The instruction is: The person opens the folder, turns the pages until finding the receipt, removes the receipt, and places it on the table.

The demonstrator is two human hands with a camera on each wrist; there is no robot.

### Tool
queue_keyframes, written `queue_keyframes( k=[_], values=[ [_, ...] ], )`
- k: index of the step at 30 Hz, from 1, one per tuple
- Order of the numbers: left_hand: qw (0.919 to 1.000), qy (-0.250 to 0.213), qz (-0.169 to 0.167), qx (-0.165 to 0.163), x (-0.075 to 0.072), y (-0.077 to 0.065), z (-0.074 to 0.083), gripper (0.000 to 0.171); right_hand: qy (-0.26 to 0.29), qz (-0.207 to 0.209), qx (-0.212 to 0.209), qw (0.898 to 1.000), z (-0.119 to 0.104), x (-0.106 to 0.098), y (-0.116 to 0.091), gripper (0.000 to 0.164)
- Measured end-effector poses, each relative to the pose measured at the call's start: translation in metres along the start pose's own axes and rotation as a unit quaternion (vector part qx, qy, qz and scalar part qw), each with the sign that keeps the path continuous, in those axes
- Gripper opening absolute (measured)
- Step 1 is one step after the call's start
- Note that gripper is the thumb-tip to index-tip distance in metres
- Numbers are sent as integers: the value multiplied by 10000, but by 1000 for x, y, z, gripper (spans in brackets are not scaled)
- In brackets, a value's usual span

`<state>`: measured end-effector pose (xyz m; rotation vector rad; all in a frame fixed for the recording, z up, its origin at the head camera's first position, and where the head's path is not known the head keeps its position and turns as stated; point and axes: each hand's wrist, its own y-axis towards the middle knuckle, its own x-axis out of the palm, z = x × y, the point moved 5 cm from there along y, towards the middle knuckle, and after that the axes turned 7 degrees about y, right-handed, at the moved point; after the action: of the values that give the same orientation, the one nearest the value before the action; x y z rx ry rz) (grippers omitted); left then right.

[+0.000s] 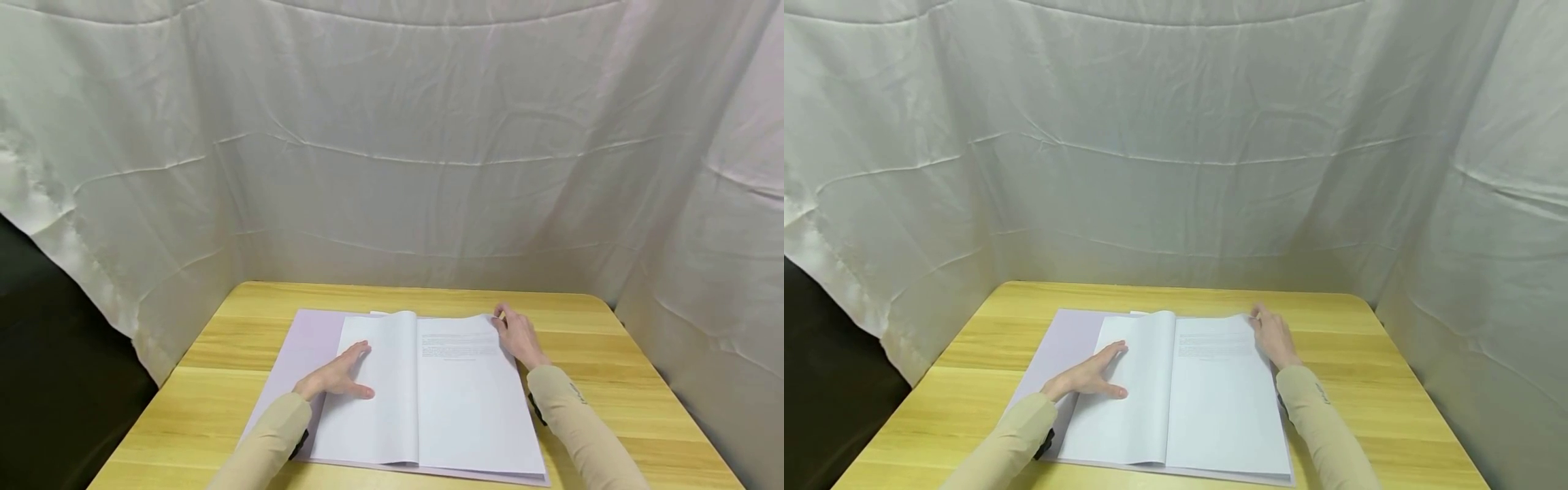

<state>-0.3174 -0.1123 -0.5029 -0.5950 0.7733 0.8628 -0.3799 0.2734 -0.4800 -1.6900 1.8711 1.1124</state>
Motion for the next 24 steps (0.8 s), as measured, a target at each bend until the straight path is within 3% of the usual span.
queue_keyframes(
  k=[7, 14, 19, 24],
  values=[
    [9999, 43, 2, 101, -1, 0, 0, 100, -240, 145, 290, 9992, 1, -5, -2, 17],
    [10000, 27, 2, 61, -2, 0, 0, 100, -279, 357, 166, 9988, -2, -6, -2, 24],
    [10000, 23, -14, 25, -1, 0, -1, 100, 22, 395, 255, 9989, -4, -5, -3, 31],
    [10000, 41, -2, 8, -1, 0, -1, 100, 421, 377, 474, 9973, -5, -7, -5, 24]
  ],
)
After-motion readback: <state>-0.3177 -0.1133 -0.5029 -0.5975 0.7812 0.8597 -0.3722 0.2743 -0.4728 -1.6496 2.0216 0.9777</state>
